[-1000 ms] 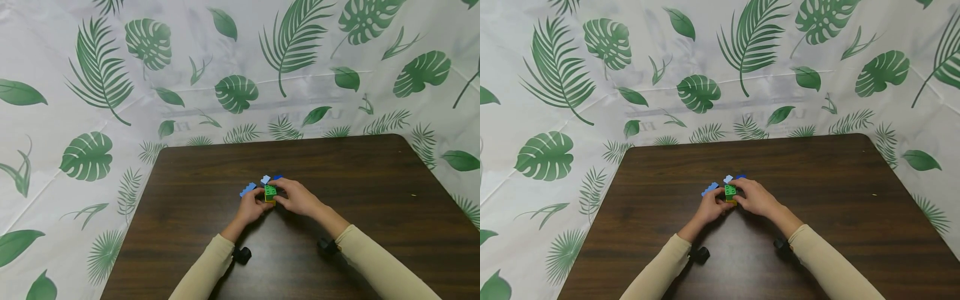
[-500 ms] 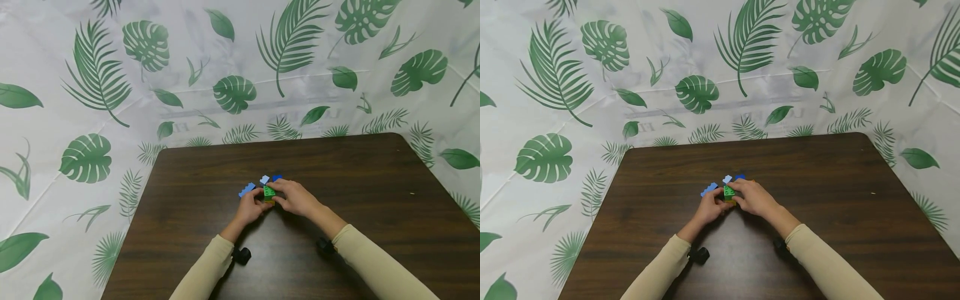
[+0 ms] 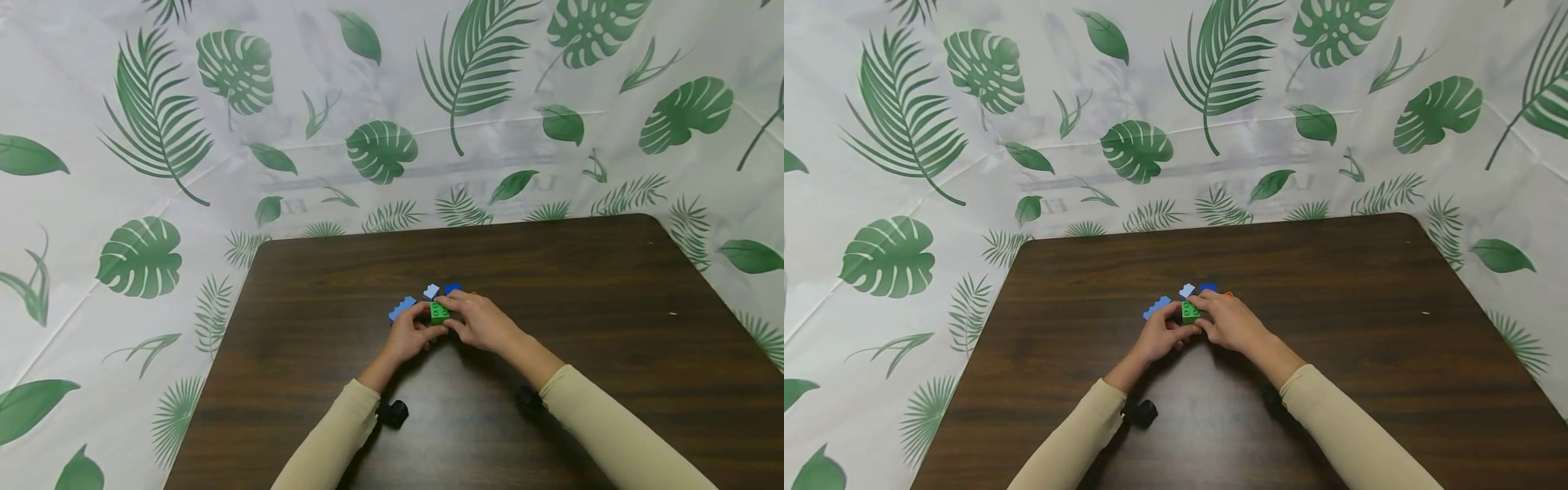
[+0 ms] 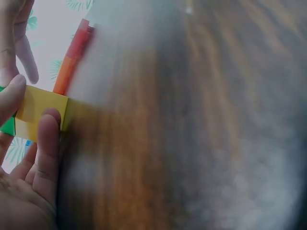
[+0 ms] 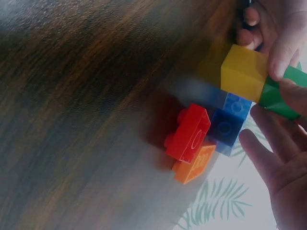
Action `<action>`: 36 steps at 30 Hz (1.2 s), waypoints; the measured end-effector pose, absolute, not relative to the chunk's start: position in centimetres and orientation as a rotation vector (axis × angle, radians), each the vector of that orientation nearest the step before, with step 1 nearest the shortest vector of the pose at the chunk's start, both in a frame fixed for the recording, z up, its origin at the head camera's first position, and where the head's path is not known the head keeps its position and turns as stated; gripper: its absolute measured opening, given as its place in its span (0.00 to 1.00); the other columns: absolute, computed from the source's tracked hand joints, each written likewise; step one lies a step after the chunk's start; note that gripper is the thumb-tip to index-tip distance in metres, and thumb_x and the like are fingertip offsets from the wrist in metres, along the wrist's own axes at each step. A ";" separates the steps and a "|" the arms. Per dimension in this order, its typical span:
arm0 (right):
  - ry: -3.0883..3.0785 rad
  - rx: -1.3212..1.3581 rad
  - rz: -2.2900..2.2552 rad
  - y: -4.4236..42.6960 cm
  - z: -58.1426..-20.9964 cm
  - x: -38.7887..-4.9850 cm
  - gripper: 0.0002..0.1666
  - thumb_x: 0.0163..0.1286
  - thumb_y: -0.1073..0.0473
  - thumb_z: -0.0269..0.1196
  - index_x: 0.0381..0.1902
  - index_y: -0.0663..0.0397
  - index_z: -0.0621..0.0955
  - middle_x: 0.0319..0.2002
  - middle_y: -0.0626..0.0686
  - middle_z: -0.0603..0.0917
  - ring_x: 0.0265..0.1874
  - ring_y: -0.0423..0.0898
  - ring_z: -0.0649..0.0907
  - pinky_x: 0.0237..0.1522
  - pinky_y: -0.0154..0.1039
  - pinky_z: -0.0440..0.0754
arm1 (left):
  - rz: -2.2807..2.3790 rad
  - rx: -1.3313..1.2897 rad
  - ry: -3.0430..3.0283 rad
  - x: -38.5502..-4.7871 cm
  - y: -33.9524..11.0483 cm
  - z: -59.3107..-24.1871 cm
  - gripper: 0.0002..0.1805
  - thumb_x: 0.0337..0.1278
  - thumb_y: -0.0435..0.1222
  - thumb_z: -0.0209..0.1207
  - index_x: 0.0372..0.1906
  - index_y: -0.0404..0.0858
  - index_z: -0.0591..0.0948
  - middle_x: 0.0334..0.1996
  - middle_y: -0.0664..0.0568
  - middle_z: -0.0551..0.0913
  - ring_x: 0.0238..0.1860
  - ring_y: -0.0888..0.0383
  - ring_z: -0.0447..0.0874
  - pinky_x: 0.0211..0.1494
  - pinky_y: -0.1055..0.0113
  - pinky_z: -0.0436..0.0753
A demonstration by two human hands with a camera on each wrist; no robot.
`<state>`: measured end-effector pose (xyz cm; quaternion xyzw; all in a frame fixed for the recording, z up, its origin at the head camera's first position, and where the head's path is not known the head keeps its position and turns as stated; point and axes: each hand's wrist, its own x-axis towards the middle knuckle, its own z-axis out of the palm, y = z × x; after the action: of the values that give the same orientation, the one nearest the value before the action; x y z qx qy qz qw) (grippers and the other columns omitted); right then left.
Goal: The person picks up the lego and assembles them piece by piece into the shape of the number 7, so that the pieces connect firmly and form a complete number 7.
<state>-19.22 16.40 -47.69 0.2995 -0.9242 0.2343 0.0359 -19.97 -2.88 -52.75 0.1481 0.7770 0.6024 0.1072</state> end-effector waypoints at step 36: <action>-3.073 0.579 0.926 19.1 -50.2 -24.8 0.28 0.75 0.47 0.57 0.63 0.62 0.76 0.58 0.65 0.75 0.59 0.63 0.71 0.60 0.62 0.69 | 1.758 0.429 2.326 -20.3 -2.7 -53.3 0.20 0.53 0.34 0.71 0.52 0.42 0.81 0.38 0.46 0.83 0.21 0.47 0.83 0.18 0.59 0.82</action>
<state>-24.83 19.13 -50.18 0.1773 -0.9405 0.2835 -0.0597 -20.26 -2.68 -53.35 0.1450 0.7856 0.5936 0.0973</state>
